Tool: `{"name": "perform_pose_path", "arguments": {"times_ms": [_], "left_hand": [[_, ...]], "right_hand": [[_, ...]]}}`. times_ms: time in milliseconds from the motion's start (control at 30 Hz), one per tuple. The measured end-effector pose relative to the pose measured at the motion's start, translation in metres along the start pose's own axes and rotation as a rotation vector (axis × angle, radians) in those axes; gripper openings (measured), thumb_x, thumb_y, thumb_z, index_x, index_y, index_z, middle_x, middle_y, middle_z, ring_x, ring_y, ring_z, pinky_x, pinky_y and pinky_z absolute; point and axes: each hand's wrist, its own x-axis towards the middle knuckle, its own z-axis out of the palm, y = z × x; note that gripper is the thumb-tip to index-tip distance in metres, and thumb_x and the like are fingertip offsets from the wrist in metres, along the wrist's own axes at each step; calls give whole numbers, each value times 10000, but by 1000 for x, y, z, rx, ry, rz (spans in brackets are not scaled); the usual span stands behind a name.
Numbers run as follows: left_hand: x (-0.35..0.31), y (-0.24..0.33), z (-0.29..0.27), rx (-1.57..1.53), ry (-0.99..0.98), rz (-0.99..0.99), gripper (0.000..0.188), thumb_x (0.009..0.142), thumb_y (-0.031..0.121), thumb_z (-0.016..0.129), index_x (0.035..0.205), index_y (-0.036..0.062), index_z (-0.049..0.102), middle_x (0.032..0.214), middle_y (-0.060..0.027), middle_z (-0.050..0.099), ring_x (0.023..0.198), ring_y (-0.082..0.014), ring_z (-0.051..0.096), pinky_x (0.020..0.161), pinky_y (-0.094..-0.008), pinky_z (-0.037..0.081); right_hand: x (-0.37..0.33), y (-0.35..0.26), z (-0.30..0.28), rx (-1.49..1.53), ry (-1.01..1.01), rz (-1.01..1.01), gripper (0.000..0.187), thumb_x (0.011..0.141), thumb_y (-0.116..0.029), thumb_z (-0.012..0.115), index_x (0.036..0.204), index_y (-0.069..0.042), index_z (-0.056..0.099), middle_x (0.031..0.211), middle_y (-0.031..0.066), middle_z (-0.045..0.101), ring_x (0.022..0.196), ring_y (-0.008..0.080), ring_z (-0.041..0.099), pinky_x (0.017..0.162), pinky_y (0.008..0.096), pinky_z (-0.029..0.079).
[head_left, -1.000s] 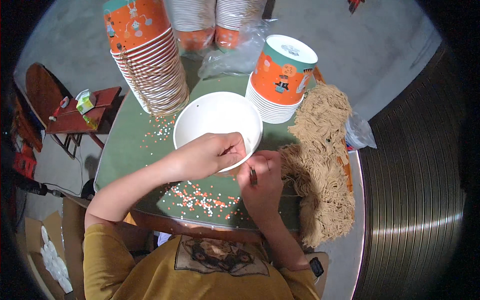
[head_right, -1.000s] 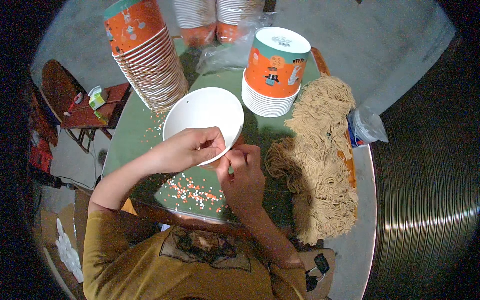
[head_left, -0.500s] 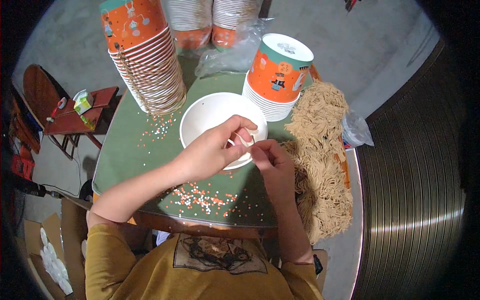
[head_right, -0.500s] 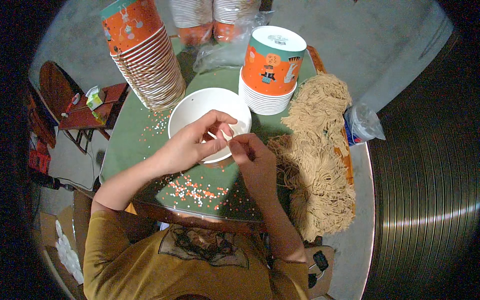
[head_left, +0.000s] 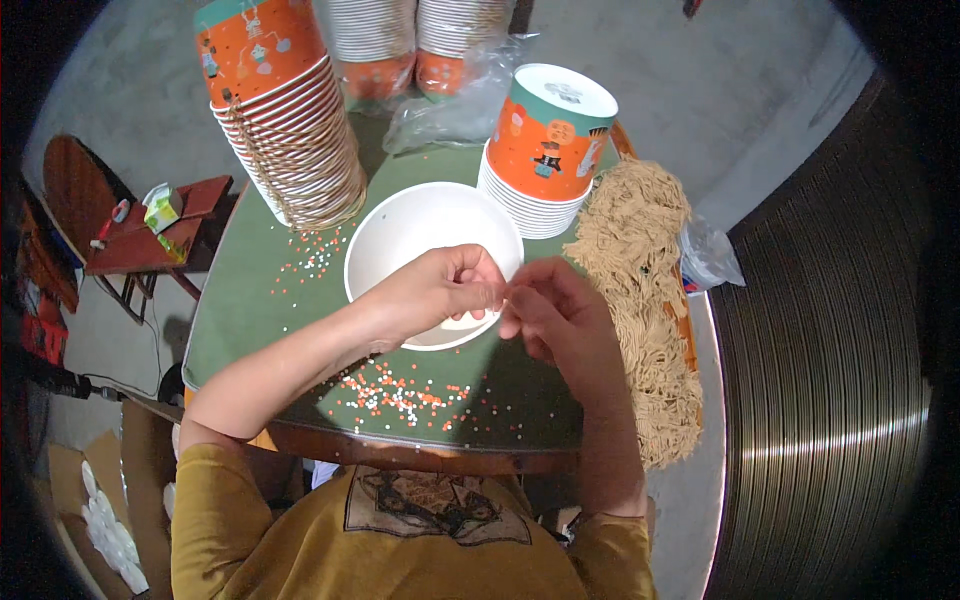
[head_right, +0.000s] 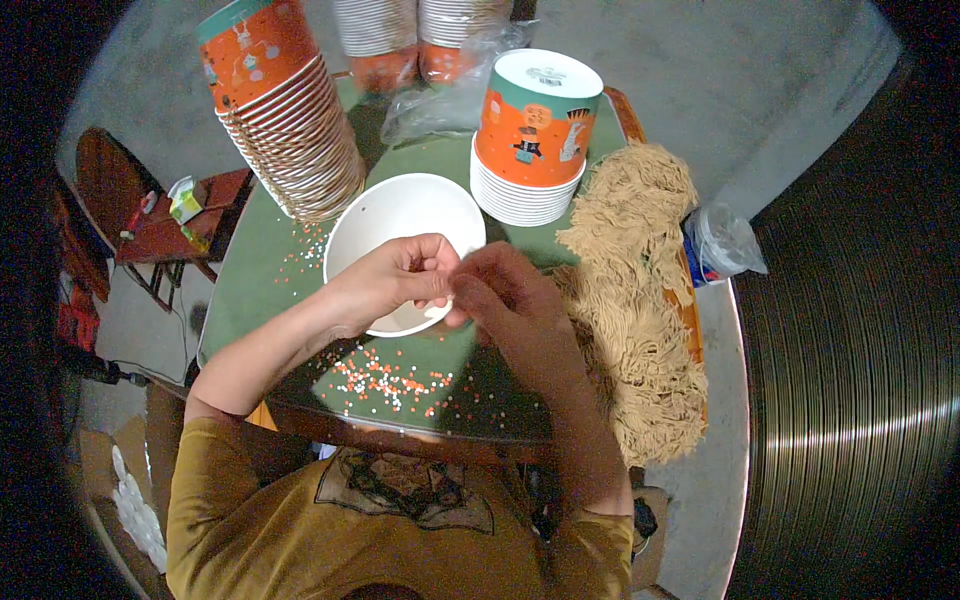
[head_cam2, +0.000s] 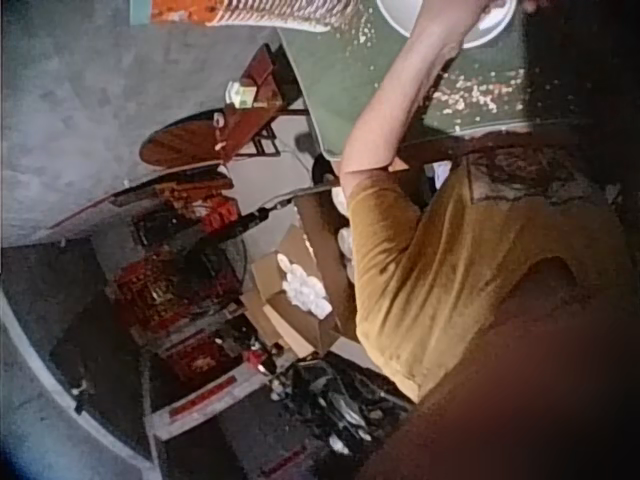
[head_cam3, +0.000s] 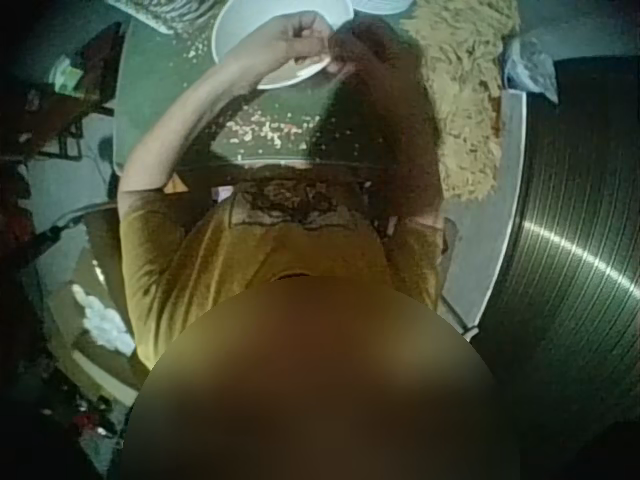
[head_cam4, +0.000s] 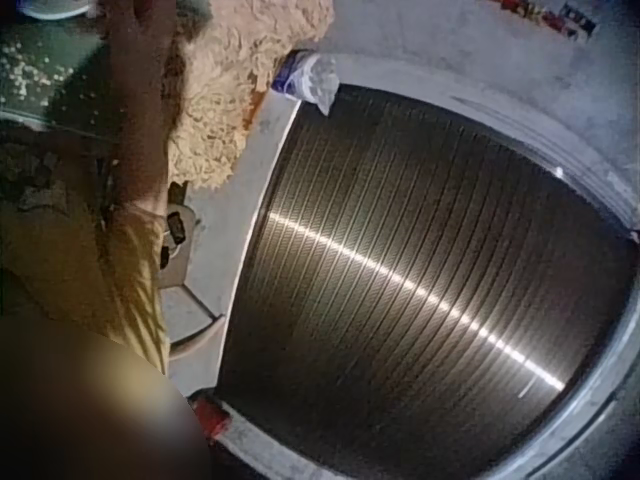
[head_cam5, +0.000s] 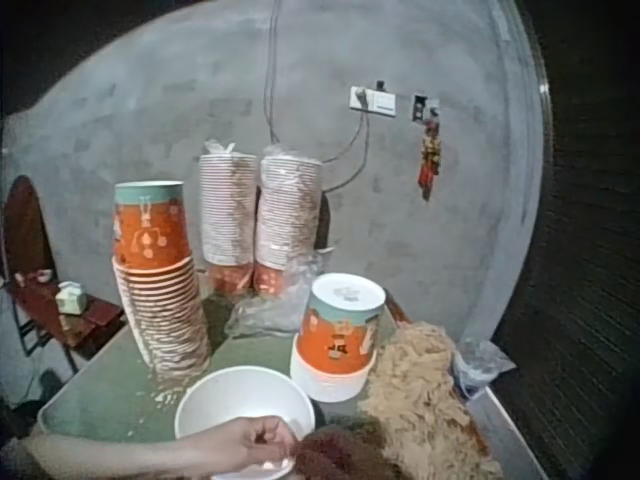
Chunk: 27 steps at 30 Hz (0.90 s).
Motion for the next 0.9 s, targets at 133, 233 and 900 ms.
{"name": "perform_pose_path", "arguments": {"times_ms": [133,233,900], "left_hand": [[-1,-2,2,-90,-23,49,107,878,30,535,984,42,539,836,10,575,766,-53,522,711,-210,435],[-3,5,0,-60,-3,-36,168,893,51,528,1058,26,522,843,-9,590,767,-64,538,690,-208,446],[-7,6,23,228,-14,196,73,986,72,396,933,42,437,730,-15,566,749,-93,532,698,-257,439]], "right_hand": [[15,-14,-3,57,-195,34,139,935,-194,550,980,-62,562,846,46,659,552,48,539,410,172,331],[25,-11,-1,76,-229,-93,151,936,-196,552,991,-57,569,881,71,677,556,58,557,418,178,362],[-7,18,-5,194,-55,33,176,927,-201,568,997,-41,563,799,34,615,672,94,578,590,247,478]]}}
